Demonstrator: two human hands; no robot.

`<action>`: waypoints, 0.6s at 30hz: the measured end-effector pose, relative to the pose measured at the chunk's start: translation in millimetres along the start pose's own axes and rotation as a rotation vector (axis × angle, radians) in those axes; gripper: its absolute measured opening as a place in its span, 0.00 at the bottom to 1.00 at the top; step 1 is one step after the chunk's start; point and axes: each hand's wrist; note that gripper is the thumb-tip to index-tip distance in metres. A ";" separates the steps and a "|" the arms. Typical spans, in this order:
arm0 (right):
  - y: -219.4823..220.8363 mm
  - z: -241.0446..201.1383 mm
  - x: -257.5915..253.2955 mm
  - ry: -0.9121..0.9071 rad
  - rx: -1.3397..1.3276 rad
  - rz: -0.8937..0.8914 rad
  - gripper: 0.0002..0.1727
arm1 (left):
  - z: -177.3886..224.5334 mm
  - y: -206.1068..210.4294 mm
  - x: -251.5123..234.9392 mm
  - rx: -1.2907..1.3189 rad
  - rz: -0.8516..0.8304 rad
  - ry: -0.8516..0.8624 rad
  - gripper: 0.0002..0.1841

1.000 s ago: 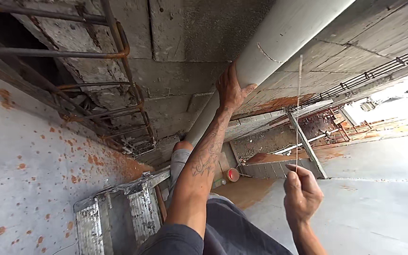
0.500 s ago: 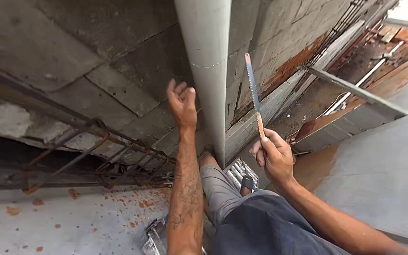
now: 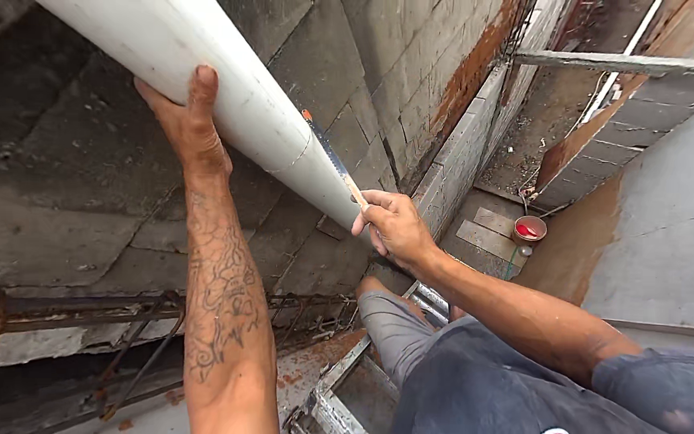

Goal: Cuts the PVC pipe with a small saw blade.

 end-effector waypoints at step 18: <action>-2.0 -27.9 -47.0 0.103 0.029 -0.068 0.16 | 2.1 12.0 8.1 0.059 0.023 0.004 0.56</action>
Point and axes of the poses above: each hand's wrist, its own x-axis away from the middle knuckle, its own y-axis out of the palm, z = x × y, and after that the axes turned 14 degrees about -z, right-handed
